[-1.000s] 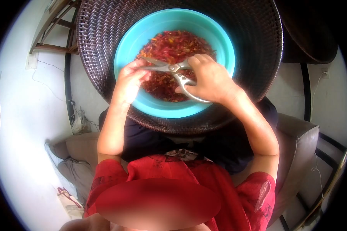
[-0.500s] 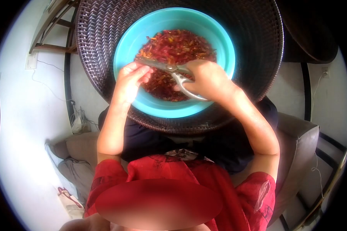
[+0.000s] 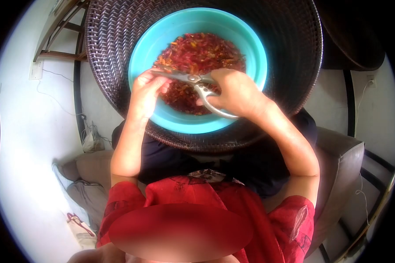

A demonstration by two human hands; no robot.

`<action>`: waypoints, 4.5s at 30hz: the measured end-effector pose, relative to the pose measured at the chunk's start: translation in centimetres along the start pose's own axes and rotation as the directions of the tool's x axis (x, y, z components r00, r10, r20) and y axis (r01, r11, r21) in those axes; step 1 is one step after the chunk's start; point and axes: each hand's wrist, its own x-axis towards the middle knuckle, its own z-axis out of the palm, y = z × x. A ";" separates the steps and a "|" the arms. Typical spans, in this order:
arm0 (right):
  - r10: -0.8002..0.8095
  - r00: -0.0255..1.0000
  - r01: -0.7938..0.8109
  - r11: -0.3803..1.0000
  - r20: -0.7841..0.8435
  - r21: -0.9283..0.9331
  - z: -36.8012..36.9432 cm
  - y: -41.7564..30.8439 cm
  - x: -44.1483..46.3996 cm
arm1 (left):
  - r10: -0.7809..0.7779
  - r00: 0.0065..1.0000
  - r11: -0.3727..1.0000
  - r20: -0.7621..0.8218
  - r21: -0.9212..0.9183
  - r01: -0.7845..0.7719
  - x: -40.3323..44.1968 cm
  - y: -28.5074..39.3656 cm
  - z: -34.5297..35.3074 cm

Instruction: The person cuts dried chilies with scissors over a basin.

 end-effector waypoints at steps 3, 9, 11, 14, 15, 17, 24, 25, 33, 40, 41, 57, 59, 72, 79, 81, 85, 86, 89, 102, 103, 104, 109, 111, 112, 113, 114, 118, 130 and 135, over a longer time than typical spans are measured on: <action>-0.018 1.000 0.018 1.000 -0.021 0.015 -0.2 0.0 -0.1 | 0.001 1.000 1.000 -0.010 0.003 -0.001 0.0 0.1 -0.1; 0.025 1.000 -0.025 1.000 0.005 0.016 -1.5 -0.1 -0.2 | -0.015 1.000 1.000 -0.006 0.018 0.015 0.0 0.3 -0.2; 0.151 0.987 -0.154 0.987 0.053 0.047 -1.8 0.5 0.2 | 0.003 1.000 1.000 -0.008 0.019 -0.002 0.0 0.5 -0.2; 0.214 0.976 -0.217 0.971 0.046 0.103 -1.8 1.4 0.6 | 0.006 1.000 0.999 -0.015 0.033 -0.005 0.0 0.8 -0.5; 0.213 0.976 -0.216 0.970 0.038 0.113 -1.8 1.7 0.6 | 0.007 1.000 1.000 -0.005 0.023 -0.007 0.0 0.8 -0.6; 0.186 0.982 -0.183 0.971 -0.009 0.151 -1.6 2.5 0.5 | 0.010 1.000 1.000 0.001 0.012 -0.010 -0.1 0.9 -0.7; 0.228 0.972 -0.209 0.950 -0.059 0.231 -2.0 3.6 1.1 | 0.043 0.998 0.995 0.037 0.085 -0.046 0.0 1.6 -0.8; 0.276 0.959 -0.252 0.935 -0.068 0.249 -2.0 3.8 1.3 | 0.045 0.999 0.987 0.026 0.150 -0.048 0.0 1.7 -0.9; 0.215 0.967 -0.132 0.882 -0.136 0.453 -3.4 5.0 0.4 | 0.401 0.916 0.505 -0.028 0.840 -0.196 1.0 1.6 -0.3; -0.097 0.971 0.219 0.734 -0.220 0.642 -3.2 4.3 -0.9 | 0.342 0.926 0.305 0.158 0.914 -0.269 1.2 0.8 -0.6; -0.135 0.957 0.277 0.680 -0.255 0.679 -3.1 3.9 -1.1 | 0.313 0.937 0.312 0.155 0.915 -0.256 1.4 0.9 -0.3; -0.018 0.943 0.256 0.679 -0.334 0.688 -4.9 4.2 -2.1 | -0.198 0.889 0.063 0.412 0.911 -0.408 6.9 -3.2 4.9; -0.034 0.926 0.302 0.661 -0.375 0.687 -4.1 4.7 -1.8 | -0.182 0.907 0.358 0.379 0.885 -0.298 6.5 -1.6 3.9; 0.173 0.984 -0.119 0.801 -0.038 0.586 -1.5 2.8 0.0 | -0.107 0.932 0.926 0.346 -0.306 0.220 1.6 0.9 0.2; 0.167 0.984 -0.180 0.889 0.069 0.420 -0.9 2.2 1.0 | -0.049 0.992 0.998 0.115 -0.029 0.053 1.1 0.3 -0.2; 0.126 0.991 -0.132 0.957 0.041 0.258 -0.5 1.5 1.1 | -0.028 0.997 0.999 0.077 0.042 0.025 0.7 1.4 0.1; 0.110 0.994 -0.112 0.986 0.025 0.125 -0.2 0.5 1.2 | 0.120 0.990 0.992 0.079 0.038 -0.123 0.8 1.0 0.3; 0.103 0.994 -0.105 0.990 0.026 0.092 -0.2 0.5 1.3 | 0.141 0.986 0.990 0.088 0.014 -0.143 0.7 1.0 0.4; 0.079 0.996 -0.080 0.995 0.029 0.058 -0.1 0.4 1.4 | 0.122 0.988 0.990 0.097 0.065 -0.129 0.7 0.7 0.8; 0.090 0.994 -0.094 0.992 0.057 0.079 -0.2 0.2 1.1 | 0.119 0.983 0.973 0.142 0.182 -0.144 0.5 0.7 0.2; 0.090 0.994 -0.094 0.992 0.057 0.079 -0.2 0.2 1.1 | 0.119 0.982 0.973 0.143 0.182 -0.144 0.4 0.7 0.3; 0.085 0.995 -0.087 0.996 0.056 0.033 -0.2 0.1 1.2 | 0.120 0.982 0.973 0.144 0.181 -0.146 0.4 0.7 0.3; 0.051 0.998 -0.050 0.997 0.027 -0.053 0.1 0.3 1.0 | 0.148 0.975 0.969 0.163 0.173 -0.176 0.7 0.1 0.0; -0.008 1.000 0.007 0.999 -0.029 -0.040 0.3 0.5 1.0 | 0.169 0.971 0.971 0.166 0.143 -0.193 0.7 0.1 0.0; -0.007 1.000 0.006 0.999 -0.027 -0.039 0.2 0.3 1.1 | 0.167 0.972 0.971 0.165 0.143 -0.191 0.7 0.1 0.1; 0.038 0.999 -0.038 0.999 0.014 0.004 -0.1 0.0 1.2 | 0.159 0.974 0.967 0.161 0.172 -0.186 0.6 0.2 0.2; 0.081 0.995 -0.084 0.995 0.056 0.046 -0.2 -0.1 1.2 | 0.151 0.976 0.963 0.157 0.201 -0.181 0.6 0.2 0.2; 0.033 0.999 -0.029 0.983 -0.020 0.180 0.9 1.2 1.3 | 0.093 0.987 0.967 0.132 0.225 -0.121 0.6 0.8 0.1; 0.012 1.000 -0.012 0.999 0.006 -0.041 0.4 0.3 1.3 | 0.136 0.982 0.969 0.129 0.191 -0.159 0.8 0.1 -0.1; 0.004 0.998 0.000 0.997 -0.059 0.081 0.5 0.7 1.1 | 0.086 0.995 0.987 0.044 0.135 -0.091 0.5 1.0 0.1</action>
